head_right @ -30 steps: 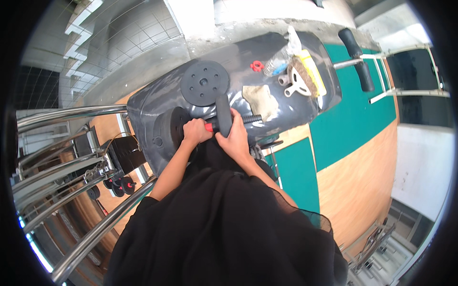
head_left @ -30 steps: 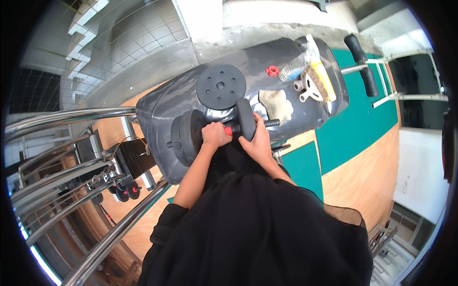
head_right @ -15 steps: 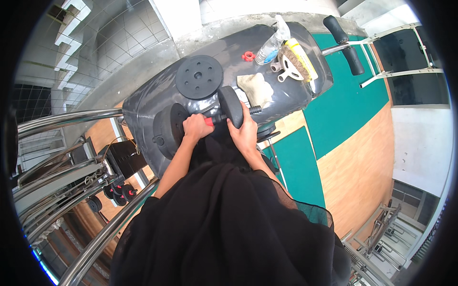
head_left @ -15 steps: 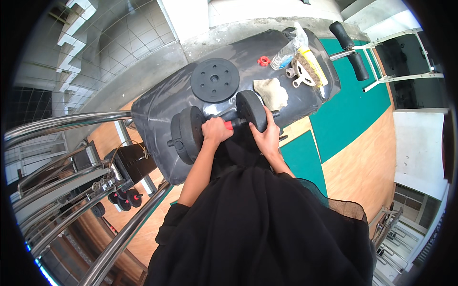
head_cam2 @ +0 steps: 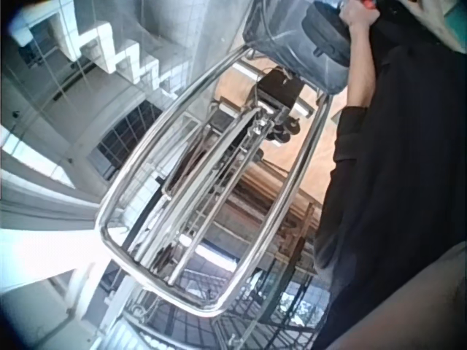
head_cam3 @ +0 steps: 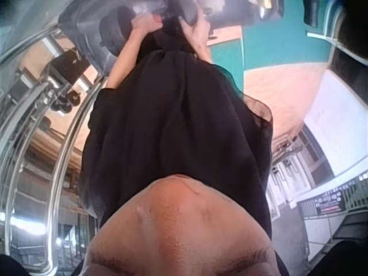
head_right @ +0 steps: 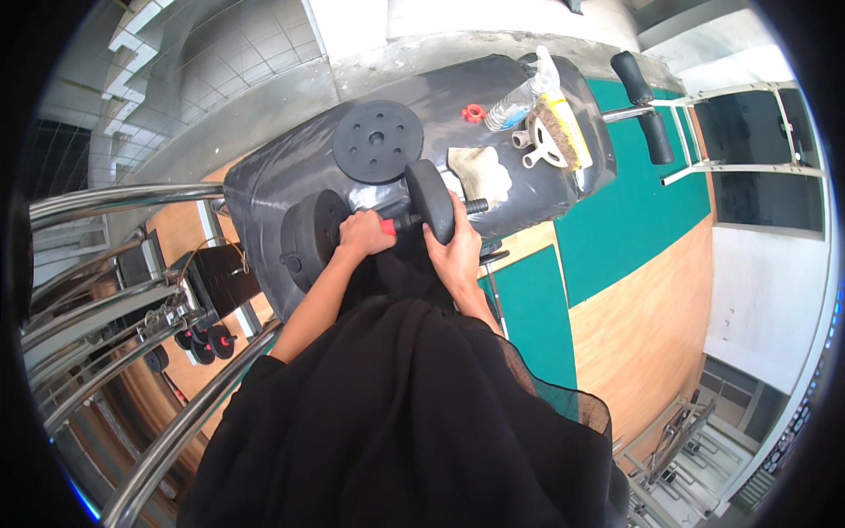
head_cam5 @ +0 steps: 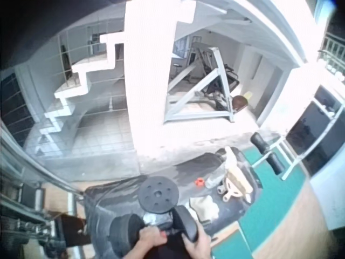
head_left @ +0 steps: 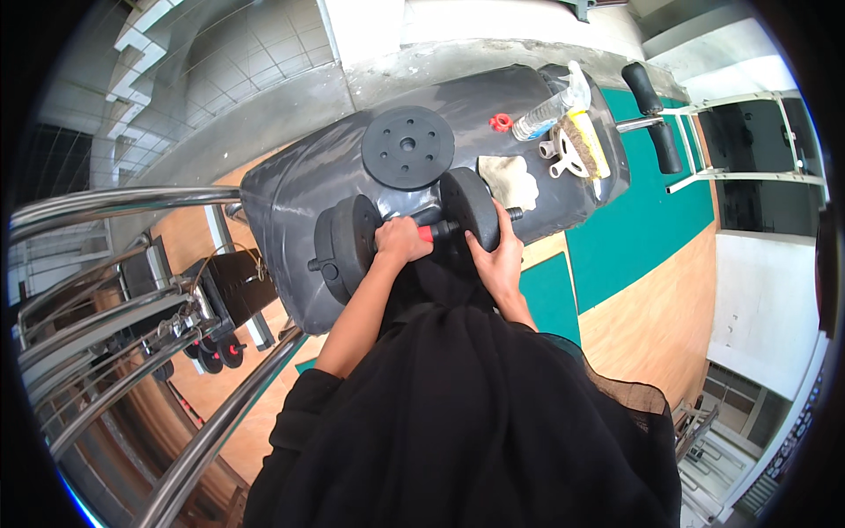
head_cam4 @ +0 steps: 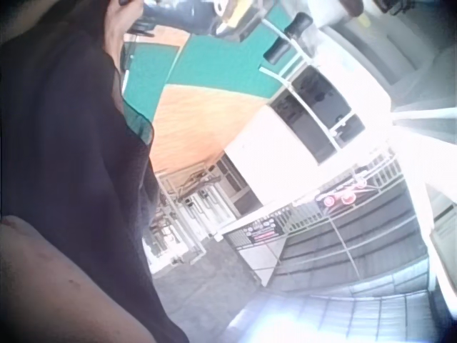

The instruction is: The person assembles a dumbbell by inserting a barbell rod through weight plates and securing it with collars. They then disassemble the dumbbell, remove the components, and wipe the weight plates with a cloth.

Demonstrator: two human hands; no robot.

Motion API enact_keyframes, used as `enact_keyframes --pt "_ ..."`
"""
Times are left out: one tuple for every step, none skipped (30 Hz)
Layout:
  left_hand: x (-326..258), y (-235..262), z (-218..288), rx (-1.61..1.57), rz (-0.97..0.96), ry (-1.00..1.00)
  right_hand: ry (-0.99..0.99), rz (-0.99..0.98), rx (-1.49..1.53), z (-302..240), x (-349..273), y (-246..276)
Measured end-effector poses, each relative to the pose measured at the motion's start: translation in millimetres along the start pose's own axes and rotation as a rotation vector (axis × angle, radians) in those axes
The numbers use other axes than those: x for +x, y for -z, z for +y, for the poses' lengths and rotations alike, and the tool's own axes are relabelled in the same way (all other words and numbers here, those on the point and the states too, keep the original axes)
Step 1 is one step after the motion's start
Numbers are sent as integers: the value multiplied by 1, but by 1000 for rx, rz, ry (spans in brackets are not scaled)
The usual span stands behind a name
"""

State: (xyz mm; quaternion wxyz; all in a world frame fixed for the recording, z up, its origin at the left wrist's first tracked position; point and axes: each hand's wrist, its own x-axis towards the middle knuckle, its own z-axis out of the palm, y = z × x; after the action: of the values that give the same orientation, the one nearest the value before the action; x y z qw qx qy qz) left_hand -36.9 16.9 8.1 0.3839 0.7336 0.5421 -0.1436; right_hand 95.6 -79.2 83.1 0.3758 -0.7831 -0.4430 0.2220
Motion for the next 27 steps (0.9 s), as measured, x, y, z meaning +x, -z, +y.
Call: enact_keyframes --pt "-1 -1 0 1 -13 6 -4 3 -1 1 0 -1" --pt "-2 -1 0 1 -27 11 -9 5 -3 1 0 -1" --pt "-2 -2 1 2 -41 16 -2 0 9 2 0 0" --pt "-3 -3 1 5 -56 21 3 -2 20 2 0 3" --pt "-3 -4 2 8 -72 27 7 -4 31 2 0 5" --pt "-2 -5 3 12 -89 32 18 5 23 3 -1 6" --pt "-2 -6 5 22 -100 36 25 15 17 5 -2 6" --pt "-2 -7 7 33 -112 40 30 26 10 7 -3 7" --pt "-3 -8 9 46 -125 43 1 10 20 11 -3 9" --pt "-2 -10 11 56 -130 57 -26 5 28 16 -2 9" --pt "0 -13 11 67 -135 69 -54 1 37 21 -2 10" --pt "1 -15 11 81 -140 81 -41 0 97 24 -2 8" --pt "2 -13 12 94 -155 84 -31 5 151 28 -3 7" --pt "3 -10 12 110 -169 88 -20 13 206 33 -5 8" --pt "3 -12 14 107 -180 92 -77 -76 267 40 -9 12" --pt "3 -11 13 113 -183 89 -51 -101 213 43 -12 13" --pt "4 -12 12 119 -186 86 -25 -126 159 45 -16 14" --pt "4 -12 11 125 -189 84 -1 -152 106 48 -19 15" --pt "5 -14 12 135 -183 85 -78 -265 154 54 -20 16" --pt "5 -16 12 144 -177 87 -75 -296 171 57 -22 16" --pt "6 -16 12 153 -171 91 -71 -328 187 59 -25 16" --pt "6 -17 12 161 -176 92 -64 -365 201 61 -28 16" --pt "7 -18 12 168 -181 94 -83 -426 186 66 -31 15" --pt "7 -18 12 174 -186 97 -80 -427 185 70 -33 14" --pt "7 -19 12 172 -181 88 -76 -429 184 73 -35 13" --pt "6 -20 13 170 -177 81 -73 -433 182 76 -37 11" --pt "6 -21 12 167 -172 74 -80 -454 165 82 -39 10"
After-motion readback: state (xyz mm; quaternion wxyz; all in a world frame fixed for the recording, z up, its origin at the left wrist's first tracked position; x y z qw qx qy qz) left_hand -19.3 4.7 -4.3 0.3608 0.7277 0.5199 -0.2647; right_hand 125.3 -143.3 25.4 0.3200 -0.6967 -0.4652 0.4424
